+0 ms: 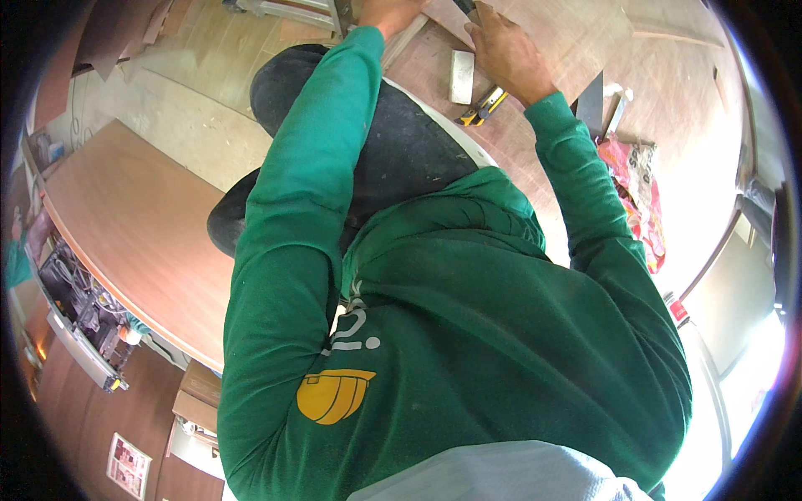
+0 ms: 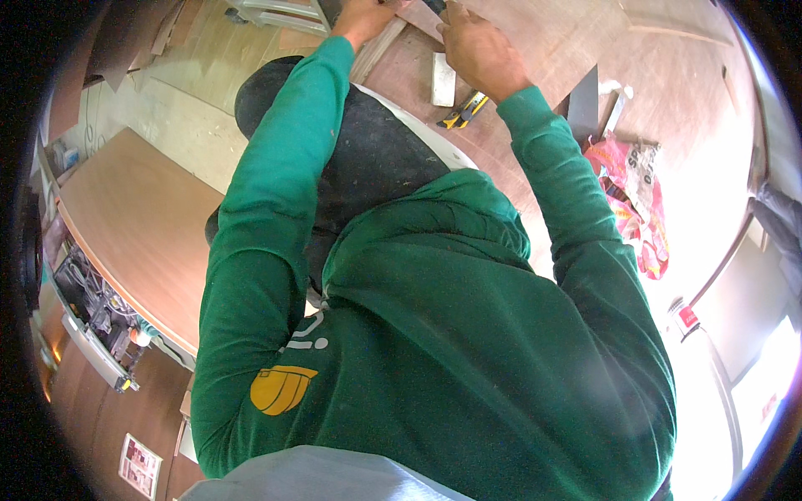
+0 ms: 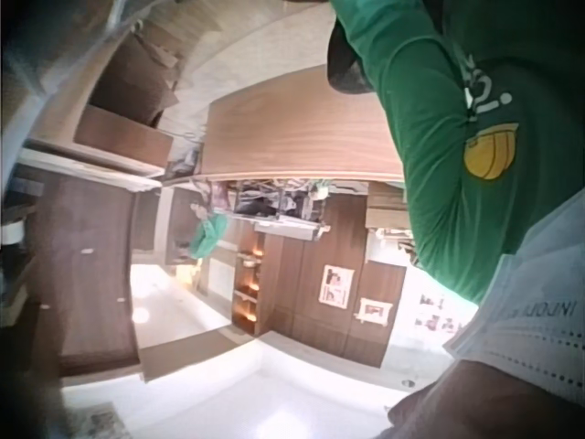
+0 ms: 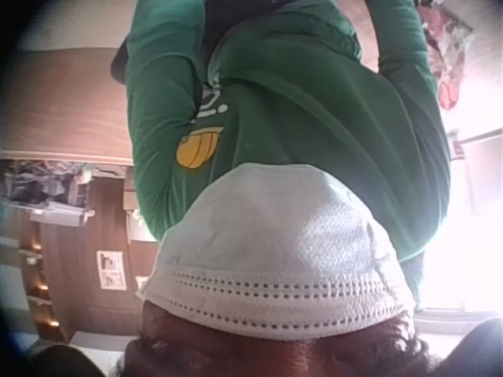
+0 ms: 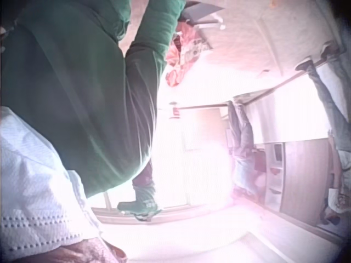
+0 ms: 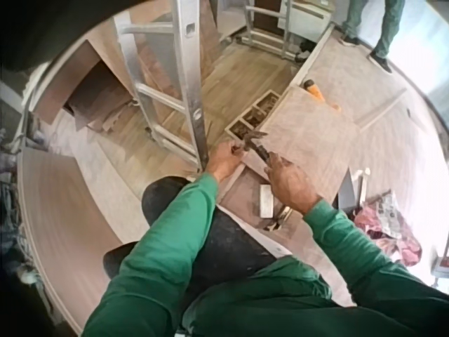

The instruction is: The person sits on the floor and assembles a wooden frame by attaching thin wooden strips to a larger board. They use a hammer to drive nails into the wood and a hand saw to trim the strips to size. The person repeatedly positions the strips, hammers them into place, and cuts the excess length.

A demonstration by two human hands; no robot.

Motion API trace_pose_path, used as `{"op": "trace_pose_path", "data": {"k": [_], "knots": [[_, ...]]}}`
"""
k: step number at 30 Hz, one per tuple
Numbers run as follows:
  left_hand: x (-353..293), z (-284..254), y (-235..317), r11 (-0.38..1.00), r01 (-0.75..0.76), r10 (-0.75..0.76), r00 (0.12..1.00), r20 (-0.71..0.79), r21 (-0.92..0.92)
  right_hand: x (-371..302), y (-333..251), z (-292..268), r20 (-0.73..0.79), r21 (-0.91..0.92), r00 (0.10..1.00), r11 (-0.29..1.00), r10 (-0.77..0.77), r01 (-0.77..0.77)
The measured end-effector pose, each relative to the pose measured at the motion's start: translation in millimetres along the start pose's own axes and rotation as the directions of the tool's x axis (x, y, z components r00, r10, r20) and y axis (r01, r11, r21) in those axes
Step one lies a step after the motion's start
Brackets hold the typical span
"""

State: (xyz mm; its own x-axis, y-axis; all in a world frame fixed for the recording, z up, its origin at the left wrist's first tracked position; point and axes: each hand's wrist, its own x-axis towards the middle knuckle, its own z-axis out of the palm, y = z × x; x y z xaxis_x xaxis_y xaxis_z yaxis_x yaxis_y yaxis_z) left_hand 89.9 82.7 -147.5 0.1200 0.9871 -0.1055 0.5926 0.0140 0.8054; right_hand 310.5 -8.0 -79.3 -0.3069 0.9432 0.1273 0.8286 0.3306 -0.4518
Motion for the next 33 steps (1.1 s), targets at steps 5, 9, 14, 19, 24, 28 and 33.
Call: {"op": "trace_pose_path", "data": {"k": [5, 9, 14, 19, 24, 28, 33], "knots": [[-3, -2, 2, 0.999, 0.003, -0.003, 1.000, 0.014, -0.049, 1, -14, -4, -0.076, 0.041, 0.997, 0.999, -0.020, 0.023], [1, 2, -6, 0.989, 0.006, 0.004, 0.998, 0.068, -0.145, 1, -5, 11, -0.054, -0.026, 0.998, 1.000, -0.016, 0.014], [1, 8, -10, 0.995, -0.053, 0.049, 0.998, -0.040, -0.089, 0, -18, 6, -0.024, 0.081, 0.997, 0.994, 0.076, -0.074], [0, 5, -10, 0.993, -0.003, 0.005, 1.000, 0.020, -0.115, 3, -19, -1, -0.075, 0.054, 0.996, 0.998, 0.041, -0.037], [-5, 3, -11, 0.963, -0.057, 0.068, 0.997, 0.033, -0.263, -1, -14, -3, -0.120, 0.031, 0.988, 0.995, 0.094, -0.091], [-11, -4, -5, 0.989, 0.015, -0.010, 0.999, 0.035, -0.146, 4, -1, 3, -0.073, 0.032, 0.991, 0.993, 0.115, -0.113], [-28, -2, -19, 0.995, 0.070, -0.073, 0.996, -0.055, -0.066, 15, 7, 5, -0.033, 0.019, 0.995, 0.996, 0.091, -0.091]]}}
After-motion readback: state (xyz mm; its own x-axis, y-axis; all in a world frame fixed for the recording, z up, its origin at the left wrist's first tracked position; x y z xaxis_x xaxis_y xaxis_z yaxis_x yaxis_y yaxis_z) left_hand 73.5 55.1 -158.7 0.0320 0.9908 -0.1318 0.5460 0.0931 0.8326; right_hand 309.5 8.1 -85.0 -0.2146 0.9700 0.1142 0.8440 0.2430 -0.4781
